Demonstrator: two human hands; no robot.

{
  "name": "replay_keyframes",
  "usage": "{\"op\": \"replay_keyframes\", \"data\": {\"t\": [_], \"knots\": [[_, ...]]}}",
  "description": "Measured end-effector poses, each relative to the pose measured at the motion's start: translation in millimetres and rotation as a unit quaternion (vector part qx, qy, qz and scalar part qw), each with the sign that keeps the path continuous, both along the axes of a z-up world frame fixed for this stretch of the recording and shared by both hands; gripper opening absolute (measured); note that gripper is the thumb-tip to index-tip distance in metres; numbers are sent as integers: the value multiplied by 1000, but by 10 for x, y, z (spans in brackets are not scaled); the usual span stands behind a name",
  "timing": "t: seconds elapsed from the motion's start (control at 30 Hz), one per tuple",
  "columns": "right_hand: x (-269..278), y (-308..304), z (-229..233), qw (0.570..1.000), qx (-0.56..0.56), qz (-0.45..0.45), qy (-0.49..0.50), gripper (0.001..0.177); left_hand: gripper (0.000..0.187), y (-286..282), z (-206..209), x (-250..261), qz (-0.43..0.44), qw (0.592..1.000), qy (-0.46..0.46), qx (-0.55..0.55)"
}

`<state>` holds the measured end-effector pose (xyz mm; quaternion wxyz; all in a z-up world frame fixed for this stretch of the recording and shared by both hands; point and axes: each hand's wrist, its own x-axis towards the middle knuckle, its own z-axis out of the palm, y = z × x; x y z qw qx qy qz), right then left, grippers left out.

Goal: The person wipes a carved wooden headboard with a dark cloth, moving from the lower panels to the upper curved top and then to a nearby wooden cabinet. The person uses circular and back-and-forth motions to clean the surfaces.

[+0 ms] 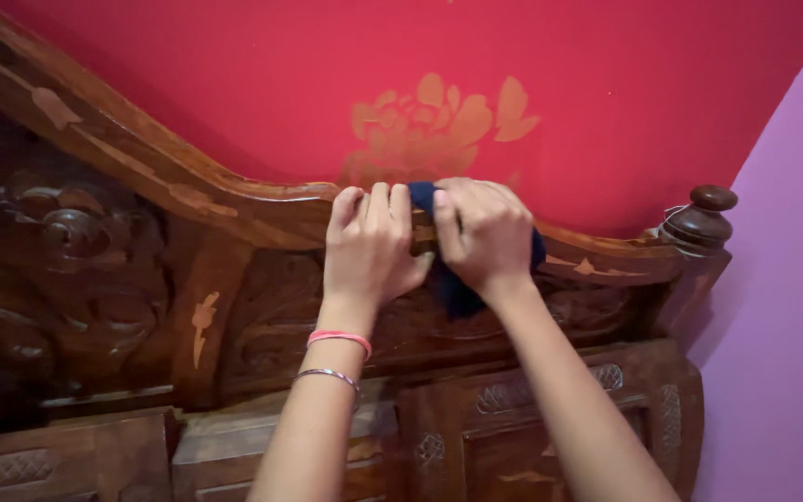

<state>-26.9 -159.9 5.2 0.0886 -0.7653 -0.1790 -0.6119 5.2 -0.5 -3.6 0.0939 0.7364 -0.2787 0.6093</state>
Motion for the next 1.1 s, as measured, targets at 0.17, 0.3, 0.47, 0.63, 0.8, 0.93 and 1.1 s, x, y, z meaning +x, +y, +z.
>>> {"op": "replay_keyframes", "data": {"t": [0.17, 0.3, 0.47, 0.63, 0.8, 0.93, 1.1], "knots": [[77, -932, -352, 980, 20, -184, 76, 33, 55, 6, 22, -41, -12, 1000, 9, 2], [-282, -1921, -617, 965, -6, -240, 109, 32, 55, 18, 43, -41, -10, 1000, -1, 8], [-368, -2436, -727, 970, 20, -201, 135, 33, 58, 20, 18, 5, 13, 1000, -7, 27], [-308, -2387, -818, 968, 57, -213, 119, 34, 63, 9, -2, 22, 16, 999, -11, 28], [-355, -2134, -747, 957, 46, -251, 137, 33, 64, 24, 115, -105, 30, 997, 47, 46], [-290, -1495, -630, 977, 23, -181, 112, 40, 74, 123, 220, -209, 36, 989, 96, 110], [-184, -460, -350, 988, -20, -147, 49, 56, 93, 576, 390, -173, 99, 964, -115, 220]]}}
